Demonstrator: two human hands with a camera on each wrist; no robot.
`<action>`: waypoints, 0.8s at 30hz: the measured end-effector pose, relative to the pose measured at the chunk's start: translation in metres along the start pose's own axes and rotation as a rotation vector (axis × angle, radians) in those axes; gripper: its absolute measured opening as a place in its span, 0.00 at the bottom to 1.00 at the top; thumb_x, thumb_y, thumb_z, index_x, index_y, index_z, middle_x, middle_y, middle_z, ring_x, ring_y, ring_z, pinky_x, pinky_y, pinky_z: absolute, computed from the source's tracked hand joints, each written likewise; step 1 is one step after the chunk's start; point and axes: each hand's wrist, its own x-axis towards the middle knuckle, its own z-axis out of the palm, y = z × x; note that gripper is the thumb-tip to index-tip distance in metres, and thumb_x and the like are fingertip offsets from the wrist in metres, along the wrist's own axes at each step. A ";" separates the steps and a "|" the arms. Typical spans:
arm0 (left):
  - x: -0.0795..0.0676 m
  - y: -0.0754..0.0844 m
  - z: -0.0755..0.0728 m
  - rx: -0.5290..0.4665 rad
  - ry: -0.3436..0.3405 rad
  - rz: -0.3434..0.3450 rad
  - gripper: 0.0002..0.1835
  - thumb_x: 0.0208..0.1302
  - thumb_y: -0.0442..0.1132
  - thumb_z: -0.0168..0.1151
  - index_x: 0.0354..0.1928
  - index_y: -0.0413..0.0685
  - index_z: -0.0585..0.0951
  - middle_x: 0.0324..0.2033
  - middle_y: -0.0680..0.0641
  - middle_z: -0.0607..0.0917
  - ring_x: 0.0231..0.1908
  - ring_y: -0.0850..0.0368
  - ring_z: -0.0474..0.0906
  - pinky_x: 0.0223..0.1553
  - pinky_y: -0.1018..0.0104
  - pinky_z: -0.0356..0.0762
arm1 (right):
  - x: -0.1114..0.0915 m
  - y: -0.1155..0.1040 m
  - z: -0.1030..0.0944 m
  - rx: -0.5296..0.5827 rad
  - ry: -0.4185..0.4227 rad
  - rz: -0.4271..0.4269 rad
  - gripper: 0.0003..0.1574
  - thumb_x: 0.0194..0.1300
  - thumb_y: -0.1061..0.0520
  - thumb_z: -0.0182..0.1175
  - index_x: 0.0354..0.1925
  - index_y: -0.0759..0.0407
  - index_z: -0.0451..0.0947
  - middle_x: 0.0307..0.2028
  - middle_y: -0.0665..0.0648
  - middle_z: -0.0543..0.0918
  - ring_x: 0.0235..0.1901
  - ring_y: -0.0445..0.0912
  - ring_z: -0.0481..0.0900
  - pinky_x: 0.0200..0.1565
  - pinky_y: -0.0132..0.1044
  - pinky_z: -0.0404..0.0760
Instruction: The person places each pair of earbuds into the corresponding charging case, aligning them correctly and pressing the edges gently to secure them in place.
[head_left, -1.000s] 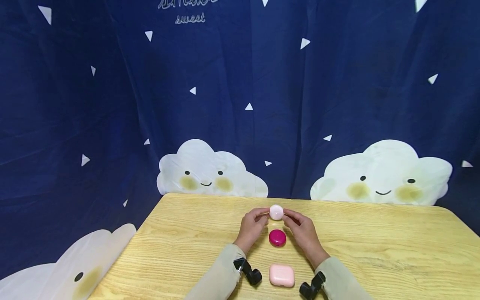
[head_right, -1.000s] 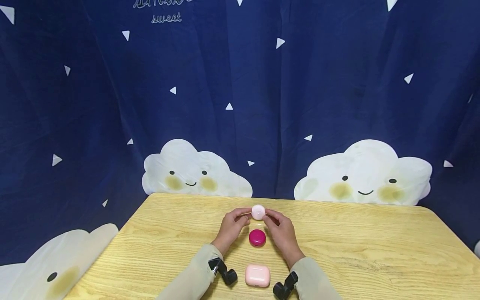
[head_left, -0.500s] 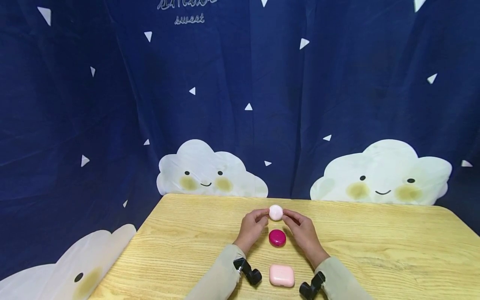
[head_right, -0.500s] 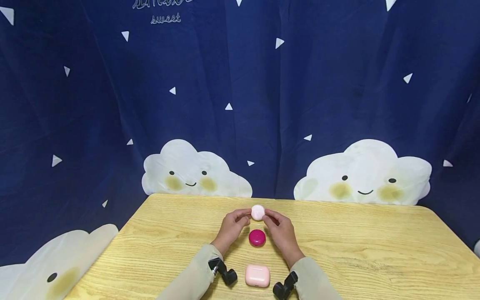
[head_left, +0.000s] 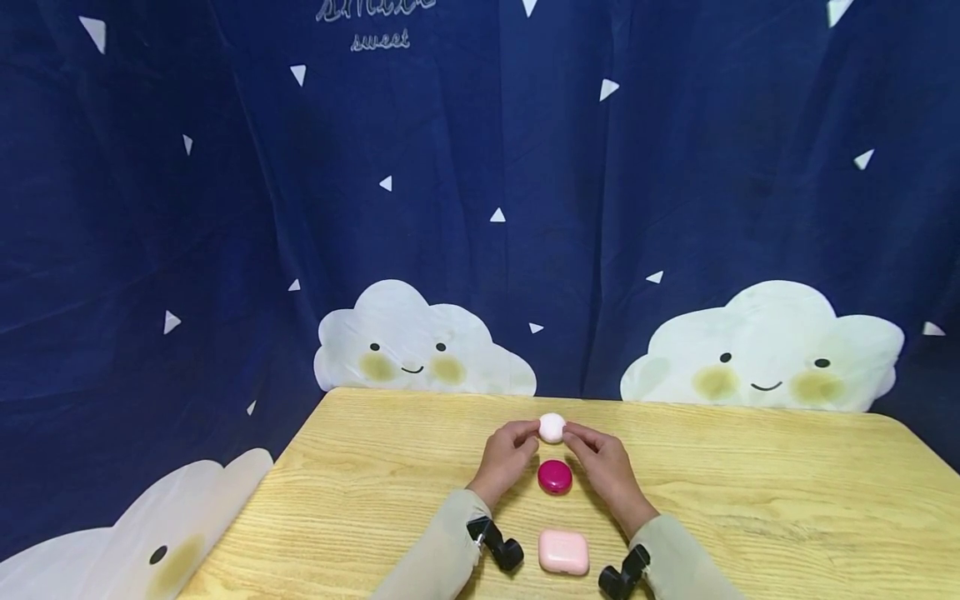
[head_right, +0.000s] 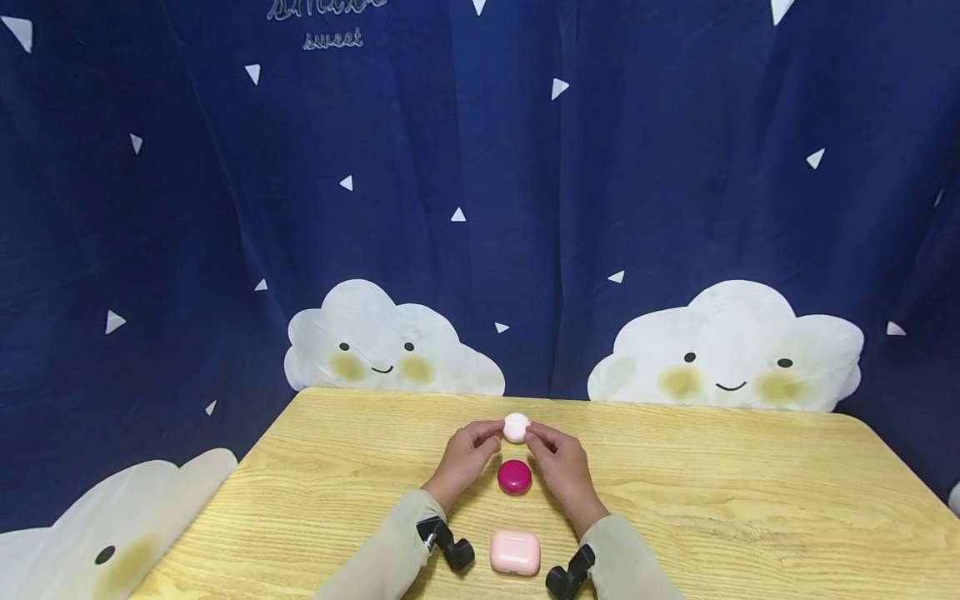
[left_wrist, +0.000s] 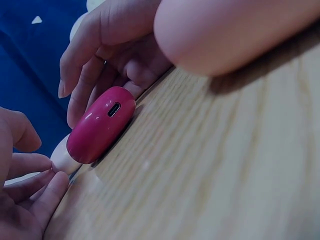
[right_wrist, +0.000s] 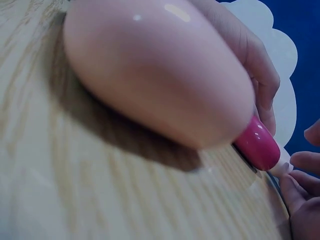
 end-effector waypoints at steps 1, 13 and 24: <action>0.000 0.000 0.000 0.005 -0.001 0.001 0.17 0.62 0.34 0.59 0.53 0.41 0.82 0.45 0.46 0.85 0.48 0.53 0.79 0.52 0.60 0.75 | 0.000 0.000 0.000 -0.003 -0.003 -0.003 0.20 0.67 0.54 0.61 0.54 0.63 0.80 0.55 0.59 0.80 0.61 0.51 0.72 0.62 0.45 0.69; 0.002 -0.006 0.002 0.020 -0.001 0.010 0.17 0.60 0.33 0.59 0.52 0.42 0.83 0.44 0.47 0.85 0.47 0.53 0.80 0.51 0.61 0.76 | -0.001 0.002 0.002 -0.021 0.002 -0.017 0.19 0.66 0.54 0.62 0.52 0.63 0.82 0.55 0.60 0.81 0.61 0.52 0.72 0.61 0.46 0.69; 0.002 -0.003 0.002 0.046 -0.002 0.005 0.18 0.61 0.32 0.57 0.54 0.42 0.82 0.43 0.48 0.86 0.46 0.56 0.80 0.50 0.62 0.76 | -0.001 0.001 0.002 -0.054 0.019 -0.012 0.16 0.67 0.55 0.61 0.49 0.61 0.83 0.53 0.59 0.82 0.56 0.50 0.76 0.52 0.33 0.74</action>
